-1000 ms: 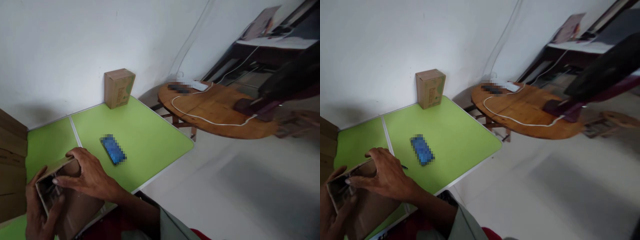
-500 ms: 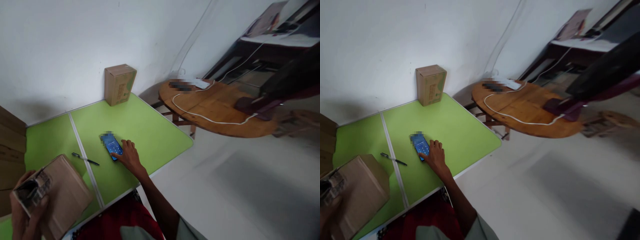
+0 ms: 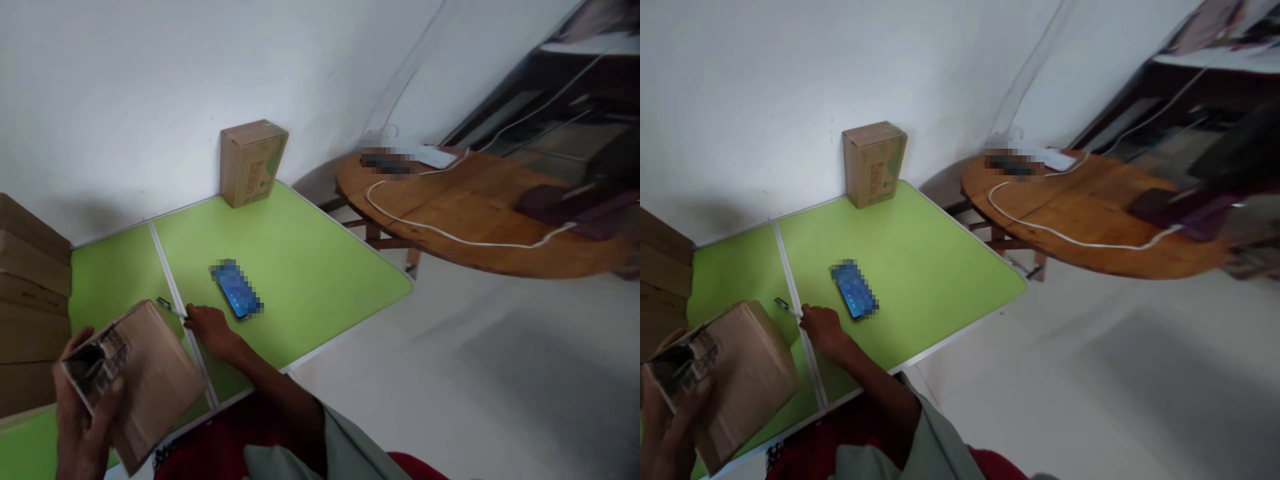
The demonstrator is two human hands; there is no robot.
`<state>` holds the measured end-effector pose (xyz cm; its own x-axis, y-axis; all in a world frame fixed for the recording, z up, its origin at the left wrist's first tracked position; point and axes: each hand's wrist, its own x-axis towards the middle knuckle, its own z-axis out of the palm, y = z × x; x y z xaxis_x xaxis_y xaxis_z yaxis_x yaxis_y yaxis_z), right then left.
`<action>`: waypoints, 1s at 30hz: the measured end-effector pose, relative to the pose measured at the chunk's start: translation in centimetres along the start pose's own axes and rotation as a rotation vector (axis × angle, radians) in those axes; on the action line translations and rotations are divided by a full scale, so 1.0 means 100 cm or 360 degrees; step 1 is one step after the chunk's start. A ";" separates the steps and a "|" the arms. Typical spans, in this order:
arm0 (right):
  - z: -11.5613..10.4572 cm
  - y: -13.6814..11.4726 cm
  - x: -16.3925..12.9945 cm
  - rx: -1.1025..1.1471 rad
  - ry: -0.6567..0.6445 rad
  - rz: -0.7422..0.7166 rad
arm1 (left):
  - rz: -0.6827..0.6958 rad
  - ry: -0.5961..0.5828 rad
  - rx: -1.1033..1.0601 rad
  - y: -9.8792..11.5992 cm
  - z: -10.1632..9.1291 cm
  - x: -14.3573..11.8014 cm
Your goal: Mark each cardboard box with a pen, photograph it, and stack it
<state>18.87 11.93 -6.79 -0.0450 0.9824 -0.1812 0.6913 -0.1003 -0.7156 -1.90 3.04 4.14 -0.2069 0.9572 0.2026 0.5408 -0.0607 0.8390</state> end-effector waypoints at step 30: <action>-0.075 -0.064 -0.079 0.1156 0.0379 -0.1084 | 0.0095 -0.0163 -0.0113 -0.004 0.012 -0.004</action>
<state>20.18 6.00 4.28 -0.0659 0.8644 0.4985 -0.0351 0.4972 -0.8669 -1.08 3.04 3.10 -0.0899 0.9749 0.2037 0.4899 -0.1348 0.8613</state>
